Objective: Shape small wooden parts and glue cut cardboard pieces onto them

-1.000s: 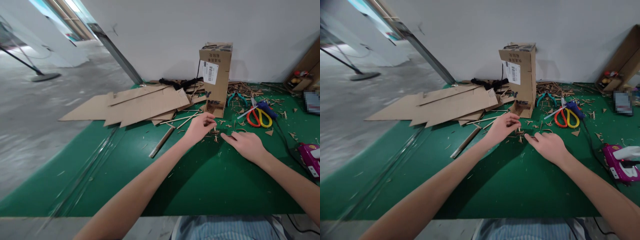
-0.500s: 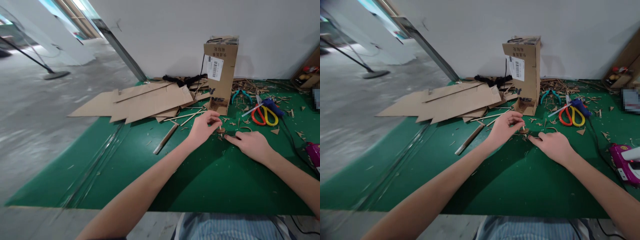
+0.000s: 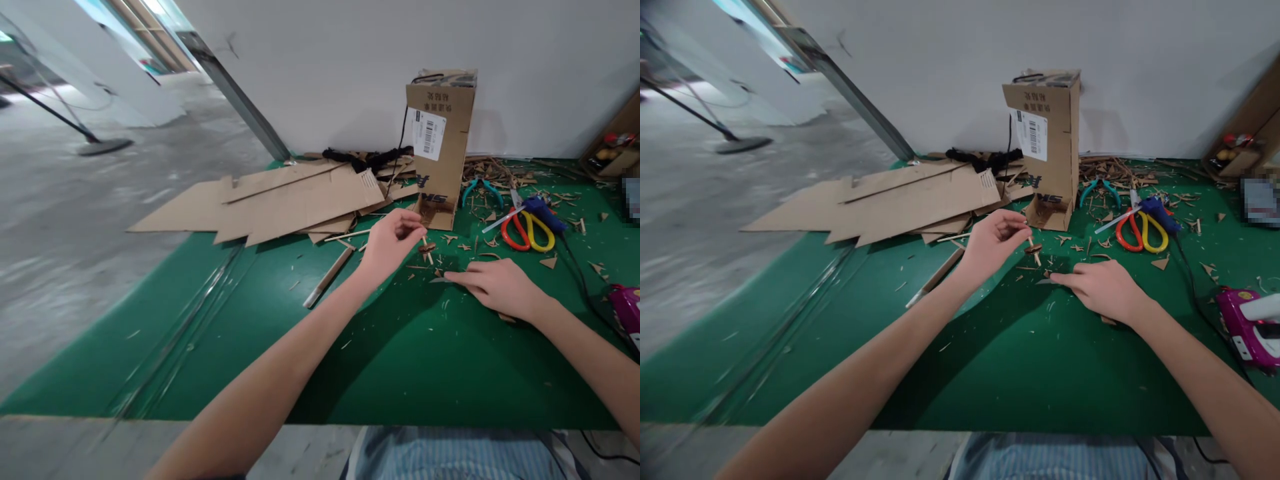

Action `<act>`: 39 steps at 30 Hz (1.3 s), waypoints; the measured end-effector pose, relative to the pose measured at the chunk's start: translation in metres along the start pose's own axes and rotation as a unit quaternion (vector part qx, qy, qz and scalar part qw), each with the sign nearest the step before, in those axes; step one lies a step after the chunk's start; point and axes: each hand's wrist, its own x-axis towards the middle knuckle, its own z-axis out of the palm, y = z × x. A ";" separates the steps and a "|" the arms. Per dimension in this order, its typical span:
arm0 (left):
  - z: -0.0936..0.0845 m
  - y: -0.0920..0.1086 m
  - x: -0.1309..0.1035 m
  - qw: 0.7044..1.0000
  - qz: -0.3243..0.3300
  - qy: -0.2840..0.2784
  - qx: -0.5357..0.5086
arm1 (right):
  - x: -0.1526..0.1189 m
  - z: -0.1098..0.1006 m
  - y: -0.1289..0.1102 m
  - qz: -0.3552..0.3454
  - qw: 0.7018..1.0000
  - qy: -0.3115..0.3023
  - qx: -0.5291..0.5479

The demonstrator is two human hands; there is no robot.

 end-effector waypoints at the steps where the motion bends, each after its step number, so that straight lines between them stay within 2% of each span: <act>1: 0.000 0.000 0.001 1.000 -0.004 -0.003 -0.001 | 0.001 0.000 0.000 -0.004 1.000 -0.010 -0.005; 4: 0.000 0.000 0.001 1.000 -0.009 -0.009 0.002 | 0.001 0.003 0.009 0.056 0.994 -0.011 -0.093; 7: 0.000 0.000 0.001 1.000 -0.011 0.004 0.002 | -0.003 0.008 0.020 0.162 0.971 0.022 -0.176; 9: -0.001 0.000 0.001 1.000 -0.020 0.022 0.002 | -0.006 0.010 0.024 0.193 0.962 0.053 -0.188; 12: -0.003 0.000 0.002 0.999 -0.041 0.031 -0.002 | -0.005 0.011 0.023 0.192 0.961 0.103 -0.168; 15: -0.002 0.001 0.000 0.999 -0.052 0.012 -0.013 | -0.002 0.012 0.020 0.163 0.964 0.140 -0.153; 17: 0.000 0.004 -0.002 0.999 -0.051 -0.007 -0.017 | -0.001 0.012 0.021 0.169 0.961 0.162 -0.145; 20: 0.003 0.007 -0.004 0.998 -0.047 -0.032 -0.015 | -0.001 0.012 0.027 0.233 0.948 0.199 -0.091; 23: 0.006 0.008 -0.005 0.998 -0.051 -0.043 -0.009 | -0.001 0.013 0.035 0.292 0.929 0.226 0.037; 26: 0.007 0.006 -0.006 0.997 -0.058 -0.044 -0.008 | -0.001 0.013 0.043 0.338 0.902 0.199 0.180; 28: 0.007 0.006 -0.006 0.997 -0.061 -0.043 -0.005 | -0.002 0.011 0.046 0.359 0.888 0.168 0.232; 30: 0.007 0.007 -0.007 0.997 -0.061 -0.045 -0.003 | -0.004 0.007 0.047 0.343 0.907 0.148 0.193; 32: 0.007 0.007 -0.007 0.997 -0.060 -0.046 0.000 | -0.006 0.001 0.046 0.295 0.942 0.138 0.079; 34: 0.007 0.008 -0.007 0.997 -0.059 -0.046 0.005 | -0.009 -0.004 0.046 0.258 0.956 0.134 -0.027; 36: 0.007 0.008 -0.007 0.997 -0.056 -0.046 0.009 | -0.011 -0.008 0.047 0.261 0.952 0.148 -0.068; 39: 0.007 0.009 -0.007 0.998 -0.051 -0.046 0.006 | -0.011 -0.009 0.050 0.309 0.928 0.206 -0.021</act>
